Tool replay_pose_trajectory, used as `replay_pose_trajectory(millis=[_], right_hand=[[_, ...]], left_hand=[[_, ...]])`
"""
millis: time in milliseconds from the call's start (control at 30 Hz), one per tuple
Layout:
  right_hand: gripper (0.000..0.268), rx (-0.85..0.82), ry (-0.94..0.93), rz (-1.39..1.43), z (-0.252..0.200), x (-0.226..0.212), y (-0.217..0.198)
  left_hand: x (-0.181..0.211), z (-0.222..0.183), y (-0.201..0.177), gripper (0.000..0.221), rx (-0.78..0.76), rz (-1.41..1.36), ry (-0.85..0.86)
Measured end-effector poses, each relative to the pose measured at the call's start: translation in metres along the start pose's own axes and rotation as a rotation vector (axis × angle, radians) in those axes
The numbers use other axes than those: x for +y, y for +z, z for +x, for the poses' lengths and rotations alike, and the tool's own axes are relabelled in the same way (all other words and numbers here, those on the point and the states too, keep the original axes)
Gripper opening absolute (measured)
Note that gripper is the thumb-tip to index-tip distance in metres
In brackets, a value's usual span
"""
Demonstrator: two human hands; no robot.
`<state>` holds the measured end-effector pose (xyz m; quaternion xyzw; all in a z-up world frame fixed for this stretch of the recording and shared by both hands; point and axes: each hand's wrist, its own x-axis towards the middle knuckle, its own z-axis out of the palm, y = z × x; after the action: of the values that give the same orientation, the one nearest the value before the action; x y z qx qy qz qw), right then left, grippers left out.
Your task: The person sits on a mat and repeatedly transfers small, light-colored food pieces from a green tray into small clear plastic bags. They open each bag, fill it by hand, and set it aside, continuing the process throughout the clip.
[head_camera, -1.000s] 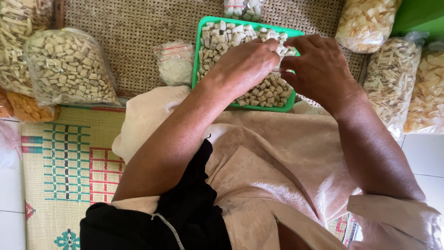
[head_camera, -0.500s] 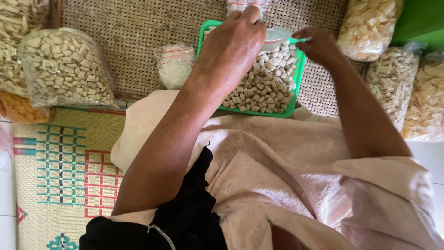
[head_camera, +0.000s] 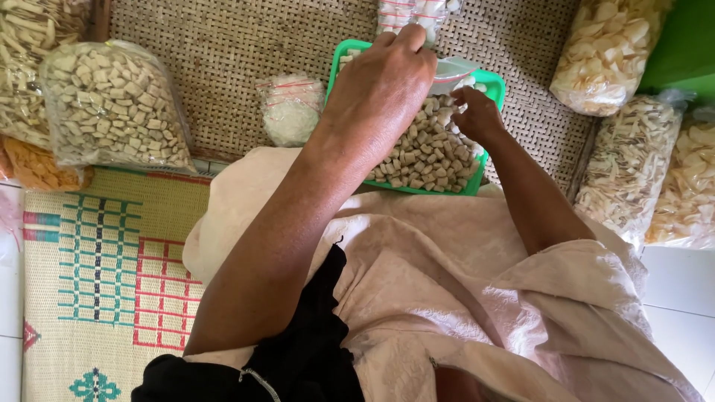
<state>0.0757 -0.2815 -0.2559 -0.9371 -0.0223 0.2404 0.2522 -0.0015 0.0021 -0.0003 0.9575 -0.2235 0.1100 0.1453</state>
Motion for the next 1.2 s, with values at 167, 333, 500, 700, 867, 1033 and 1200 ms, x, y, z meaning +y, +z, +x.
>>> replay_pose_trajectory(millis=[167, 333, 500, 700, 867, 1033, 1200], right_hand=[[0.049, -0.066, 0.026, 0.025, -0.005, -0.009, 0.0], [0.047, -0.09, -0.034, -0.129, -0.007, -0.01, 0.003], [0.04, -0.115, -0.026, -0.298, -0.008, -0.009, 0.01], [0.042, -0.157, -0.126, -0.227, -0.007, -0.013, 0.004], [0.041, -0.239, -0.224, -0.261, -0.001, -0.012, 0.011], [0.035, -0.236, -0.232, -0.194, -0.021, -0.045, -0.04], [0.026, -0.039, -0.472, -0.001, -0.091, -0.108, -0.144]], left_hand=[[0.001, -0.001, 0.004, 0.029, -0.017, -0.038, -0.013], [0.002, -0.003, 0.006, 0.031, -0.02, -0.033, -0.008], [0.001, -0.002, 0.004, 0.029, -0.039, -0.047, -0.02], [0.0, 0.0, 0.001, 0.043, -0.03, -0.029, -0.013], [0.0, 0.003, 0.002, 0.033, -0.01, -0.069, -0.009], [0.001, 0.006, 0.008, 0.035, -0.029, -0.092, -0.008], [0.003, 0.006, 0.016, 0.008, 0.037, -0.103, -0.016]])
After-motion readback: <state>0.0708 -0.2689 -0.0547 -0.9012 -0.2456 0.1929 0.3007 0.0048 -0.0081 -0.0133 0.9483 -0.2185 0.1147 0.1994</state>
